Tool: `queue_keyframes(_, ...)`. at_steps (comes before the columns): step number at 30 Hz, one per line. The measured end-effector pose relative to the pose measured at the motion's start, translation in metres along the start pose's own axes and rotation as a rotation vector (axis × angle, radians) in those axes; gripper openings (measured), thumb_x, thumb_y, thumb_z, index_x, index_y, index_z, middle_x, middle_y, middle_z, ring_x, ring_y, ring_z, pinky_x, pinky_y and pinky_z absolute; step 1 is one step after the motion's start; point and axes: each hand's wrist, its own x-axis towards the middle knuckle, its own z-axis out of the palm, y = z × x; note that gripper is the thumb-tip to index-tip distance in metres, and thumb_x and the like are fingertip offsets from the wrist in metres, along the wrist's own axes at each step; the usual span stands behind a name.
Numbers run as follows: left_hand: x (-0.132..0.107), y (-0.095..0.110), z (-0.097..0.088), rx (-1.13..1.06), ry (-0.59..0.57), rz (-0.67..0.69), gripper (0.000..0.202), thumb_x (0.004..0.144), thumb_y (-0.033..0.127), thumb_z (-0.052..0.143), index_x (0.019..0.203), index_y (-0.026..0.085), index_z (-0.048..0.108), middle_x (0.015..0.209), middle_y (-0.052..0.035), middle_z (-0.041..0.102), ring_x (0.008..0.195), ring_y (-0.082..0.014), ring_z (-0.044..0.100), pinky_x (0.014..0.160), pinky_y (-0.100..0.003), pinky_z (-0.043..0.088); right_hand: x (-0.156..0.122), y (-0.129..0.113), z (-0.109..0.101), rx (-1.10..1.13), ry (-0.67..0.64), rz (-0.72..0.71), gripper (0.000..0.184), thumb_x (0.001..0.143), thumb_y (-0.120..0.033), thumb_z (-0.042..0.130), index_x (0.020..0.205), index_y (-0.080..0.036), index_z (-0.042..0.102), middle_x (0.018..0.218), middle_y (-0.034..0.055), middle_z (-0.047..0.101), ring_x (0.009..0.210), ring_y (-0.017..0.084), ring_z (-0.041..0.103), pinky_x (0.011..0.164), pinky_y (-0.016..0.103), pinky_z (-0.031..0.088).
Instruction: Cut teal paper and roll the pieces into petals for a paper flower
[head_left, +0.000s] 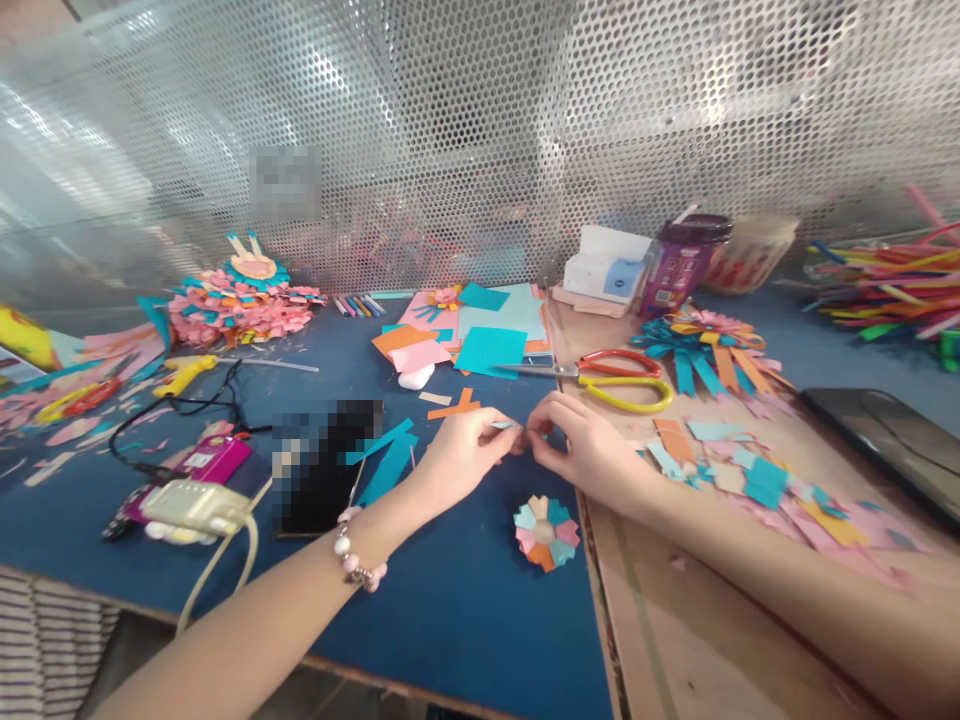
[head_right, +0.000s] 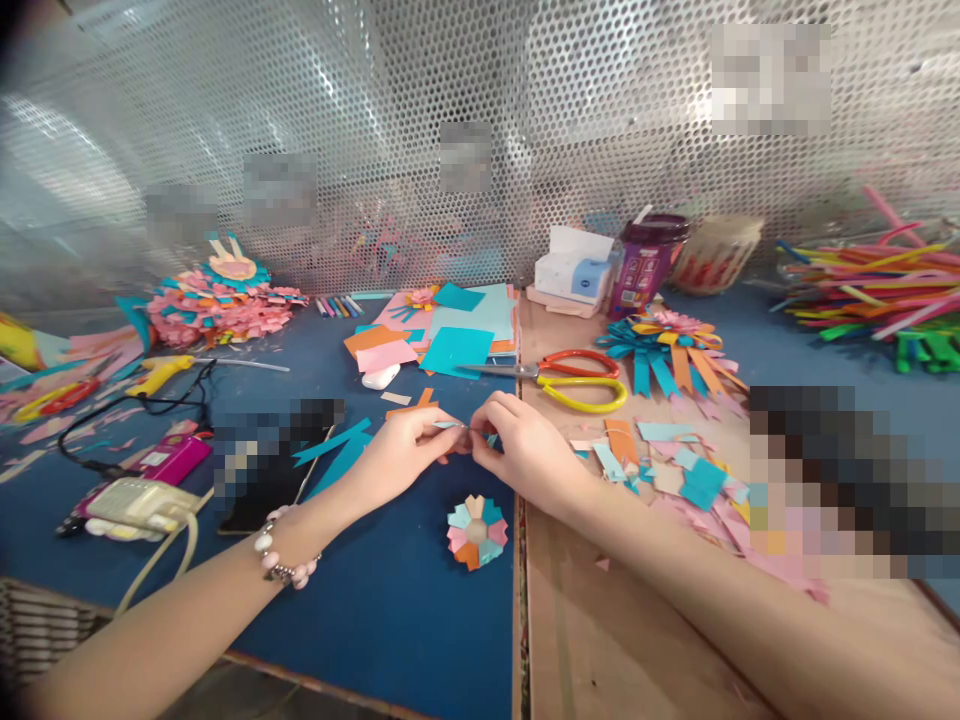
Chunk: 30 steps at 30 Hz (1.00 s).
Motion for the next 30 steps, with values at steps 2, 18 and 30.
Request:
queue_keyframes(2, -0.001, 0.003, 0.000, -0.011, -0.007, -0.031, 0.020, 0.085, 0.031, 0.051, 0.083, 0.014, 0.062, 0.080, -0.0059, 0.069, 0.072, -0.0154, 0.064, 0.059, -0.024, 0.049, 0.000, -0.001, 0.001, -0.017, 0.013, -0.001, 0.006, 0.081, -0.013, 0.051, 0.078, -0.018, 0.053, 0.077, 0.0035, 0.055, 0.072, 0.016, 0.054, 0.064, 0.029, 0.046)
queue_keyframes(18, -0.003, 0.013, -0.002, -0.012, -0.014, -0.066, 0.022, 0.086, 0.031, 0.049, 0.086, 0.014, 0.063, 0.075, -0.0055, 0.069, 0.064, -0.0143, 0.064, 0.053, -0.022, 0.046, 0.002, -0.009, 0.000, 0.040, 0.035, 0.036, 0.008, 0.084, -0.015, 0.049, 0.078, -0.018, 0.053, 0.078, 0.0045, 0.055, 0.073, 0.016, 0.054, 0.066, 0.030, 0.045)
queue_keyframes(30, -0.004, 0.013, -0.004, -0.082, -0.054, -0.084, 0.023, 0.087, 0.031, 0.049, 0.089, 0.013, 0.062, 0.086, -0.0098, 0.072, 0.075, -0.0168, 0.068, 0.054, -0.022, 0.045, 0.009, -0.007, -0.013, 0.414, -0.181, 0.360, 0.009, 0.083, -0.025, 0.052, 0.081, -0.018, 0.057, 0.075, -0.0002, 0.060, 0.063, 0.011, 0.051, 0.059, 0.026, 0.043)
